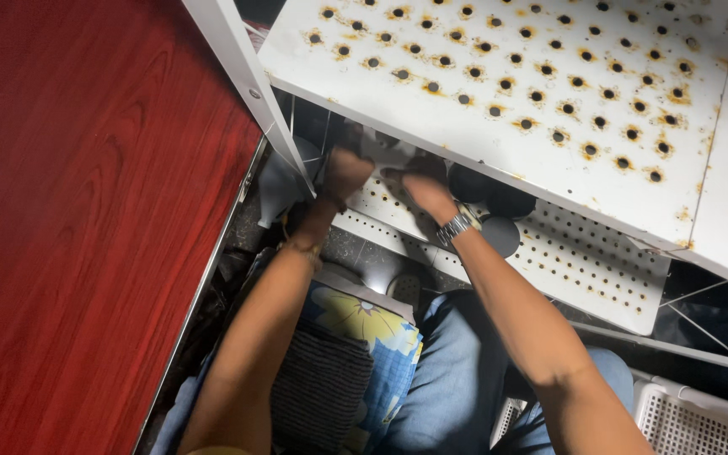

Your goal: The person sits on the floor and organizes supplies by moving yellow bottles, clear glasses, a tea box, and toilet paper rolls from a white metal shelf into a white plastic basket.

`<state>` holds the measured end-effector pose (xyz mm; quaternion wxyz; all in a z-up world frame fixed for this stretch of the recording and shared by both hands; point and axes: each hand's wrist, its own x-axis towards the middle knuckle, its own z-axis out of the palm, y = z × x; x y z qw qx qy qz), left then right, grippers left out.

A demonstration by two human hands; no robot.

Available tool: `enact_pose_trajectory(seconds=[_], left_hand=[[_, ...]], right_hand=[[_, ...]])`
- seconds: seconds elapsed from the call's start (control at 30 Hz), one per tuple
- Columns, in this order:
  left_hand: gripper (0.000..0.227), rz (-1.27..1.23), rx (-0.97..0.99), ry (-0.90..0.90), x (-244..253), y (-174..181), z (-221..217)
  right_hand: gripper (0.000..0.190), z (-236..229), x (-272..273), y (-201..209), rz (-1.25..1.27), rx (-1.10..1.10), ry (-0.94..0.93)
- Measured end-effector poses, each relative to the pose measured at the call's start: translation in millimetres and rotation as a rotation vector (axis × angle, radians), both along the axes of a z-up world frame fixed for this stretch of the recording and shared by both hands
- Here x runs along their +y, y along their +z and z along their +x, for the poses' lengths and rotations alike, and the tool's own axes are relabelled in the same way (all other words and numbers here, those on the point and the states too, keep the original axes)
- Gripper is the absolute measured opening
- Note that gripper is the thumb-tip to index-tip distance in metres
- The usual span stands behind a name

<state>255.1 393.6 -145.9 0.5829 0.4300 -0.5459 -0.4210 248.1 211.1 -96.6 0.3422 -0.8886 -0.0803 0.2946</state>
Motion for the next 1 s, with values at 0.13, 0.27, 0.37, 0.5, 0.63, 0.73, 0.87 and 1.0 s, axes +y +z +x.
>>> enact_pose_trajectory(seconds=[0.13,0.27,0.37,0.5,0.63,0.73,0.87,1.0], left_hand=[[0.043,0.503,0.221,1.322,-35.4,-34.8,-71.2],[0.066,0.654,0.394,1.848,-35.9,-24.2,-90.6],[0.061,0.557,0.469,1.906,-39.5,-18.5,-97.3],[0.062,0.543,0.246,1.932,-44.9,-9.5,-106.5],[0.080,0.499,0.309,1.680,-78.4,58.7,-151.8],[0.083,0.528,0.362,1.440,-121.9,109.2,-186.6],[0.077,0.342,0.345,1.130,-197.8,127.2,-223.9],[0.082,0.266,0.272,0.792,-290.2,157.9,-261.3]], right_hand=[[0.082,-33.4,-14.3,14.9,0.148,-0.082,0.017],[0.093,-37.2,-24.7,-42.4,0.224,-0.216,0.085],[0.098,-35.8,-28.4,-53.5,0.280,-0.203,0.059],[0.086,-54.8,-45.0,-8.5,0.360,-0.295,0.071],[0.087,-97.0,-96.6,39.1,0.413,-0.408,0.051],[0.093,-148.5,-160.8,70.3,0.394,-0.399,-0.037],[0.105,-232.7,-263.5,68.6,0.214,-0.640,-0.126],[0.091,-318.6,-346.1,91.8,0.039,-0.809,-0.358]])
